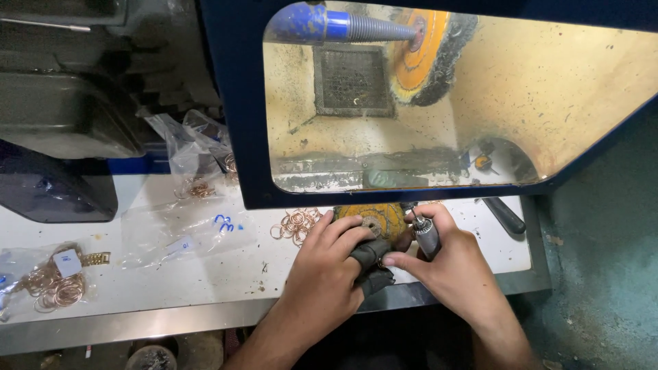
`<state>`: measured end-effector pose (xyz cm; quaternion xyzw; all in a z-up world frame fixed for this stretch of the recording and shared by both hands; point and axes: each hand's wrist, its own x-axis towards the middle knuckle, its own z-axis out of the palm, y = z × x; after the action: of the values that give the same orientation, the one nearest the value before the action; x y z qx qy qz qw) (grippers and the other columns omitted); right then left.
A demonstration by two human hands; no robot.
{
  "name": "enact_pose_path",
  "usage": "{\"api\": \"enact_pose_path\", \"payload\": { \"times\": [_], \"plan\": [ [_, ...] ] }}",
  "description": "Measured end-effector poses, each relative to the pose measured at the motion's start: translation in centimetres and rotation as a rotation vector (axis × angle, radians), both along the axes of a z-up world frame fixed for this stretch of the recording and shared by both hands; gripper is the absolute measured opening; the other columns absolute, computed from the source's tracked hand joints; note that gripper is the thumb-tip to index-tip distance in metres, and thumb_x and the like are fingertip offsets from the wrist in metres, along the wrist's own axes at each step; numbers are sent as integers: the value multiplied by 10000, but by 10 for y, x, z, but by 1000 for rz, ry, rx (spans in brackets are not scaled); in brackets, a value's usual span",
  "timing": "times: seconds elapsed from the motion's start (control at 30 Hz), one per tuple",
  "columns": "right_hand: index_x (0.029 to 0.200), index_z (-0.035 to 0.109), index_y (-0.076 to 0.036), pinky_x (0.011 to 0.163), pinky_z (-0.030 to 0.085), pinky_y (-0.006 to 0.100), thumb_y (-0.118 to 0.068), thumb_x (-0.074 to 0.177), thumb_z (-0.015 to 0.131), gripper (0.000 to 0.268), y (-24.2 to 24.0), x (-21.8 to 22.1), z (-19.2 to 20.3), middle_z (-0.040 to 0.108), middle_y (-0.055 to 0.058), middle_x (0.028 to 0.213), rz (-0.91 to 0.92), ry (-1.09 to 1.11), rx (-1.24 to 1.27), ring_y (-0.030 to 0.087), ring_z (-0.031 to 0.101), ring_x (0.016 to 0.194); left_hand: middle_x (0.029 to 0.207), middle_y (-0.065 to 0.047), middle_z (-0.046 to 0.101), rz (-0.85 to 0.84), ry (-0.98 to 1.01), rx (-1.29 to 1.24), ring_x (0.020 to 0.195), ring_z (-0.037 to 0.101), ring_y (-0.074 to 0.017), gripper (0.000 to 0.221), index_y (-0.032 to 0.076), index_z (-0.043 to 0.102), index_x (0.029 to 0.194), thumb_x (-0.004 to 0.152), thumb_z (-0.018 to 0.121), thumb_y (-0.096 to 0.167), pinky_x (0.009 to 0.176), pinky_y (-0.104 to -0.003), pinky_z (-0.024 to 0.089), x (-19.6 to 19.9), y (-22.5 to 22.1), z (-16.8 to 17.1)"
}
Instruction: Polishing small jewelry components using a handheld rotary tool at a dedicated polishing station.
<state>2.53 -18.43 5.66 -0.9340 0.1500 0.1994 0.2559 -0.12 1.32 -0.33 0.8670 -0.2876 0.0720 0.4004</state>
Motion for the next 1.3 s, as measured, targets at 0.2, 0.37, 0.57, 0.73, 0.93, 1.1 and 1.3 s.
{"api": "enact_pose_path", "payload": {
  "times": [0.2, 0.37, 0.57, 0.73, 0.93, 1.1, 1.3],
  "plan": [
    [1158, 578, -267, 715, 511, 264, -298, 644, 994, 662, 3, 0, 2, 794, -41, 733, -34, 20, 21, 127, 649, 642, 1229, -96, 667, -5, 6, 10, 1289, 532, -343, 262, -29, 786, 812, 584, 672, 35, 1205, -600, 308, 1, 0, 1],
    [1179, 578, -267, 718, 516, 257, -272, 630, 998, 691, 11, 3, 13, 813, -49, 771, -65, 58, 28, 115, 659, 649, 1229, -87, 672, 0, 16, 4, 1284, 537, -339, 259, -21, 794, 810, 590, 679, 51, 1208, -595, 303, 1, 1, 1],
    [1216, 580, -300, 700, 521, 272, -348, 571, 1023, 785, 10, 5, 11, 801, -41, 755, -53, 60, -46, 137, 706, 663, 1219, -104, 667, -10, 24, -8, 1278, 534, -343, 291, -25, 794, 857, 597, 670, 18, 1211, -598, 296, 2, 0, 2],
    [1289, 560, -283, 699, 532, 285, -336, 529, 1046, 904, 6, 2, 6, 792, -49, 793, -120, 77, -25, 126, 731, 706, 1208, -109, 670, -14, 4, -19, 1264, 540, -358, 217, -22, 793, 784, 612, 698, 71, 1203, -643, 276, 1, -1, 3],
    [1214, 560, -226, 830, 589, 343, -367, 657, 916, 676, -23, -21, -35, 767, -22, 1195, -92, -446, 118, 167, 790, 993, 1226, -114, 676, -36, 31, -53, 1270, 526, -384, 225, -50, 802, 830, 723, 705, 121, 1196, -664, 236, 4, -4, 6],
    [1318, 647, -209, 1044, 512, 314, -391, 855, 704, 501, -38, -30, -32, 708, 15, 1401, 2, -453, 132, 184, 659, 1311, 1182, -105, 651, -57, -59, -146, 1200, 559, -380, 443, 15, 780, 1096, 673, 691, 108, 1154, -697, 260, 4, -6, -2],
    [1351, 578, -390, 806, 553, 487, -538, 870, 620, 505, -47, -22, -33, 807, 24, 1068, 0, -318, -265, 366, 741, 935, 1199, -137, 666, -53, -47, -129, 1216, 543, -398, 257, -25, 783, 975, 807, 719, 159, 1129, -620, 351, 5, -11, 7]
  ]
}}
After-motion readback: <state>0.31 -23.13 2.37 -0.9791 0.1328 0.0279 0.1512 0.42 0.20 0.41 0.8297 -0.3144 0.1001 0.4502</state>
